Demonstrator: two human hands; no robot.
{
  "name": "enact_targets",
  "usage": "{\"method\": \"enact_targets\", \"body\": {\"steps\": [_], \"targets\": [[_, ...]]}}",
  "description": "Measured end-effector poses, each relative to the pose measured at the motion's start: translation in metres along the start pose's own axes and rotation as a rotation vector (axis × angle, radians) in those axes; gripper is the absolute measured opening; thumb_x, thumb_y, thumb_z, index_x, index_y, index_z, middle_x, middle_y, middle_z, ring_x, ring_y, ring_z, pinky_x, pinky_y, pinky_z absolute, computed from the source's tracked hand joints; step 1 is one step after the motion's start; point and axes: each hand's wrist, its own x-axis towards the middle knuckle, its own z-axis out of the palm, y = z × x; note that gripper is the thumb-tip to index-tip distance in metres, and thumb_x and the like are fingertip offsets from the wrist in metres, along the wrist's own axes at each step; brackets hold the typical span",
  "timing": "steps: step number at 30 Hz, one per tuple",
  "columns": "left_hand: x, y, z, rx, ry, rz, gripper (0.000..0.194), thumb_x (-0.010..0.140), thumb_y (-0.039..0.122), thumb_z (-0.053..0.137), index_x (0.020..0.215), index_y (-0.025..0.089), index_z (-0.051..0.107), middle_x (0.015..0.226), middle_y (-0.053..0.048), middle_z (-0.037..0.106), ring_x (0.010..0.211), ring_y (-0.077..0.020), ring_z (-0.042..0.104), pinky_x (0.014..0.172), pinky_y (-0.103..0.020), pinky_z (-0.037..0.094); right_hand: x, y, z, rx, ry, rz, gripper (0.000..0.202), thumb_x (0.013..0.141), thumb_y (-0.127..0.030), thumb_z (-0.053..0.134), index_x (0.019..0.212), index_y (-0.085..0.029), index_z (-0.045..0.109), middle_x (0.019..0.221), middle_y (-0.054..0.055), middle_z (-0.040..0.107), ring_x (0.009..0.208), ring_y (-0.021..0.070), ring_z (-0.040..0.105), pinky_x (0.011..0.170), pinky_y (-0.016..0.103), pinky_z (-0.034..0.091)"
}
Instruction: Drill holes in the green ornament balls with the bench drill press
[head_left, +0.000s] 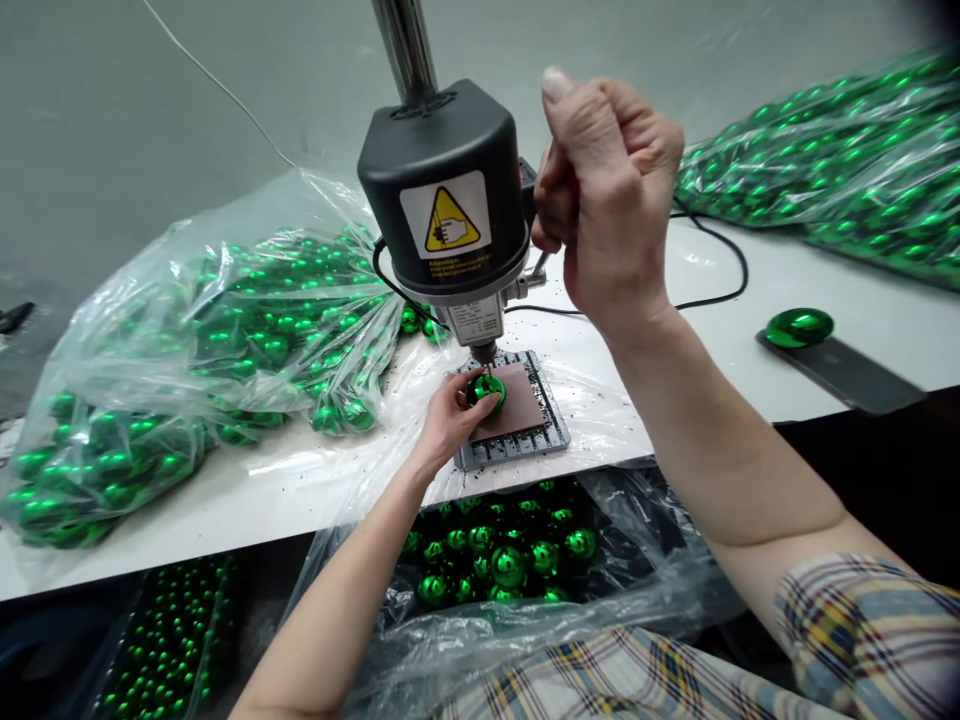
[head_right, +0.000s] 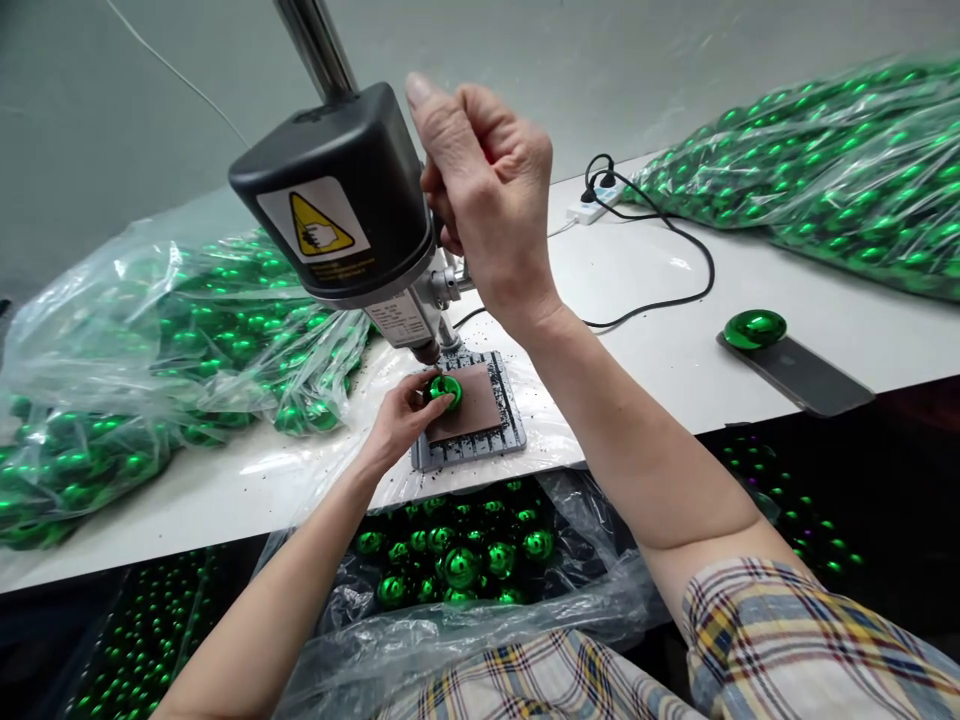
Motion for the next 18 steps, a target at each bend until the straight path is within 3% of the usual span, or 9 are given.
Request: {"method": "enact_targets", "body": {"steps": [9, 12, 16, 18], "targets": [[0.002, -0.013, -0.002, -0.167, -0.004, -0.027, 0.052, 0.080, 0.044, 0.077, 0.121, 0.015, 0.064, 0.080, 0.000, 0.058, 0.070, -0.0116, 0.053, 0.063, -0.025, 0.042, 0.001, 0.001, 0.000, -0.036, -0.004, -0.017, 0.063, 0.075, -0.079, 0.069, 0.056, -0.027, 0.037, 0.049, -0.006, 0.036, 0.037, 0.0090, 0.026, 0.031, 0.033, 0.020], [0.002, -0.016, -0.004, -0.188, -0.017, -0.040, 0.054, 0.079, 0.047, 0.077, 0.121, 0.016, 0.064, 0.082, 0.000, 0.060, 0.071, -0.0119, 0.055, 0.064, -0.025, 0.043, 0.002, 0.003, 0.000, -0.008, -0.005, -0.028, 0.058, 0.080, -0.065, 0.075, 0.056, -0.027, 0.038, 0.049, -0.006, 0.036, 0.037, 0.0100, 0.026, 0.032, 0.033, 0.021], [0.004, -0.016, -0.005, -0.193, -0.027, -0.062, 0.060, 0.078, 0.051, 0.077, 0.125, 0.015, 0.064, 0.084, -0.002, 0.064, 0.073, -0.0137, 0.058, 0.065, -0.026, 0.045, 0.004, 0.004, -0.001, -0.001, -0.013, -0.021, 0.046, 0.091, -0.028, 0.067, 0.055, -0.027, 0.040, 0.046, -0.006, 0.035, 0.036, 0.0105, 0.025, 0.032, 0.032, 0.023], [0.004, -0.016, -0.004, -0.191, -0.024, -0.067, 0.062, 0.078, 0.052, 0.077, 0.126, 0.015, 0.063, 0.082, -0.002, 0.064, 0.073, -0.0141, 0.058, 0.065, -0.026, 0.044, 0.005, 0.003, -0.001, -0.044, -0.020, 0.005, 0.048, 0.093, -0.033, 0.065, 0.055, -0.027, 0.037, 0.046, -0.006, 0.036, 0.036, 0.0108, 0.026, 0.033, 0.032, 0.025]]}}
